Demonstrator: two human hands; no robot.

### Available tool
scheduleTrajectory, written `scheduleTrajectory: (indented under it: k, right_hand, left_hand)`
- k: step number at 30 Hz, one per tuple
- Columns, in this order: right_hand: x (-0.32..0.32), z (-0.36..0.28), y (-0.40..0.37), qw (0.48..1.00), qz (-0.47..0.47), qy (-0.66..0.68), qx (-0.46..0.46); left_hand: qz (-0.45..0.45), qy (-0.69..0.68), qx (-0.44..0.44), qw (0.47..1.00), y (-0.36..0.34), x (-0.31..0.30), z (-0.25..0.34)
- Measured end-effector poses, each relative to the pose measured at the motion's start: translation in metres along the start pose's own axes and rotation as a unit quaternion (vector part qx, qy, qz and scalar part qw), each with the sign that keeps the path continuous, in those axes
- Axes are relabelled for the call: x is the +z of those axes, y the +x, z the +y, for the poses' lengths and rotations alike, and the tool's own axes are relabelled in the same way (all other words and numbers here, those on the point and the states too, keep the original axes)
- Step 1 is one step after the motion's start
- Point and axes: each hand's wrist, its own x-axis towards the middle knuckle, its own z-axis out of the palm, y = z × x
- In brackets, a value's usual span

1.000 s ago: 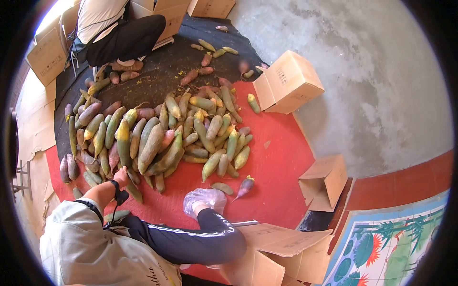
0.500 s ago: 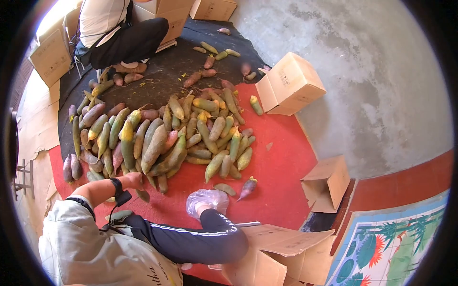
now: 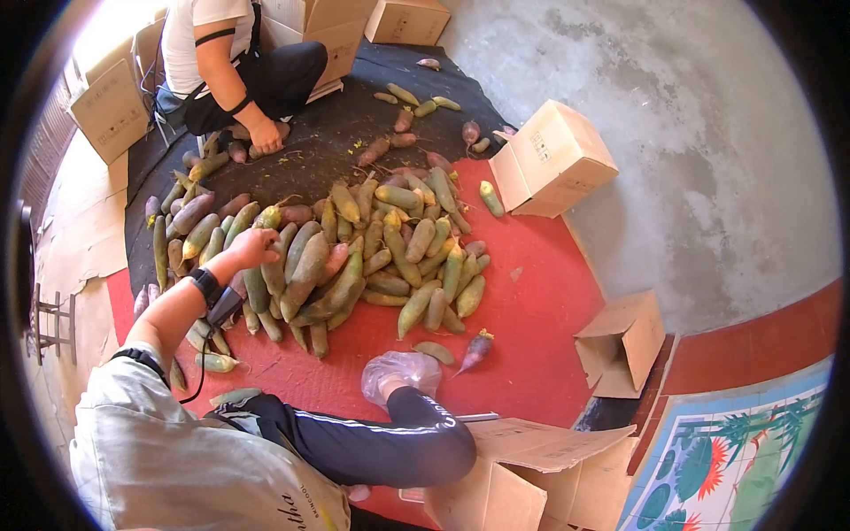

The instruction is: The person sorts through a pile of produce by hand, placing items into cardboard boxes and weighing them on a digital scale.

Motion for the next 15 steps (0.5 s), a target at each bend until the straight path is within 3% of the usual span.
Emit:
scheduleTrajectory:
  k: [2,5,6,7,9,10,15]
  right_hand:
    - [0.002,0.002,-0.001,1.0,0.004,0.01,0.004]
    - [-0.002,0.0,0.0,1.0,0.02,0.016,-0.012]
    - [-0.004,-0.003,0.002,1.0,0.021,0.014,-0.011]
    - [-0.007,-0.006,0.003,1.0,0.02,0.014,-0.012]
    - [-0.007,-0.007,0.003,1.0,0.018,0.012,-0.014]
    - [-0.004,-0.006,0.002,1.0,0.019,0.01,-0.012]
    - [0.002,-0.003,0.003,1.0,0.024,0.003,-0.011]
  left_hand:
    - [0.114,-0.093,-0.039,0.988,0.006,0.017,0.001]
    - [0.12,-0.094,-0.032,0.988,0.007,0.05,0.006]
    - [0.048,-0.138,-0.038,0.988,0.007,0.054,0.007]
    - [0.047,-0.139,-0.038,0.988,0.008,0.063,0.01]
    - [0.142,-0.055,0.007,0.988,0.011,0.088,0.013]
    - [0.076,-0.093,-0.024,0.992,0.014,0.088,0.016]
    - [0.041,-0.04,-0.097,0.994,0.021,0.093,0.042]
